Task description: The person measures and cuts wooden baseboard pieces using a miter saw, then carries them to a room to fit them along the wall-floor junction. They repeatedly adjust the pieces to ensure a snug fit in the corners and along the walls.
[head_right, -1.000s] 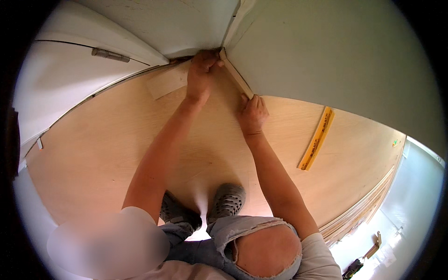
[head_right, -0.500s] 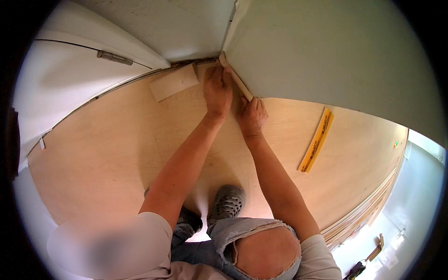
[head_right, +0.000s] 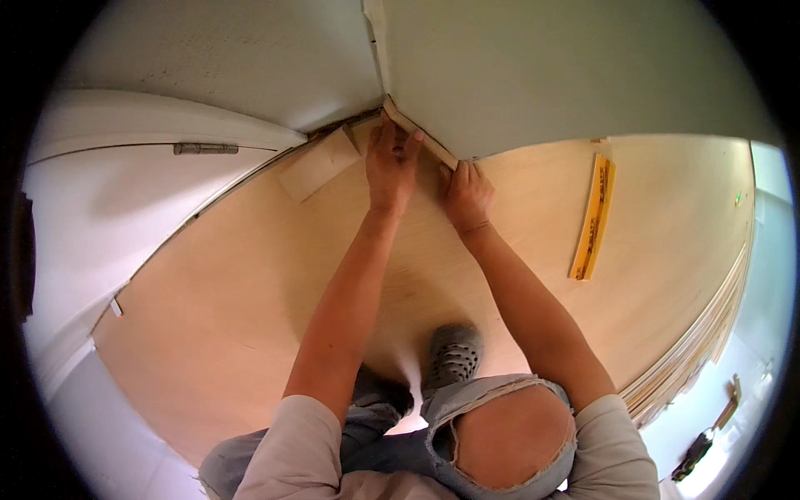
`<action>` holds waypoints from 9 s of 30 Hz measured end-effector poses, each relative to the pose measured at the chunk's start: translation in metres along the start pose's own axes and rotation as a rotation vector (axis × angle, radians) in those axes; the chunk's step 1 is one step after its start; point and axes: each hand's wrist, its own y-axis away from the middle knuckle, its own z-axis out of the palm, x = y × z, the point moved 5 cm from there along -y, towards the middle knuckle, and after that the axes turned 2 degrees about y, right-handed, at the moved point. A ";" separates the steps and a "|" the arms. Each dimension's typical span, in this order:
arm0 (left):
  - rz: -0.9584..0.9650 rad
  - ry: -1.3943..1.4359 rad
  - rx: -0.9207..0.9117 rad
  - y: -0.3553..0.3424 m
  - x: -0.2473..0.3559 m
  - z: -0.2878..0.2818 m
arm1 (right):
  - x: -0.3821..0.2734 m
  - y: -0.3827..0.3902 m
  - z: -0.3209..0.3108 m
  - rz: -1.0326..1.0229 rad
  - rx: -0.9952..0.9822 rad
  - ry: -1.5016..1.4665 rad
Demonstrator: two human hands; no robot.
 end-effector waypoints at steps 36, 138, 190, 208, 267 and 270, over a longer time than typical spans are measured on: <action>0.099 0.123 0.112 0.005 -0.026 0.007 | -0.108 -0.087 -0.042 -0.168 -0.422 0.155; 0.135 -0.301 0.534 -0.024 -0.080 -0.118 | -0.089 -0.076 -0.011 -0.205 -0.366 0.084; 0.159 -0.287 0.488 -0.029 -0.070 -0.117 | -0.104 -0.080 -0.022 -0.201 -0.301 0.093; 0.062 -0.229 0.489 -0.032 -0.083 -0.115 | -0.087 -0.081 -0.023 -0.077 -0.196 -0.225; -0.005 -0.205 0.457 -0.034 -0.090 -0.119 | -0.150 -0.125 0.031 0.157 -0.447 -1.020; -0.021 -0.213 0.486 -0.032 -0.094 -0.117 | -0.154 -0.117 0.021 0.501 -0.552 -1.367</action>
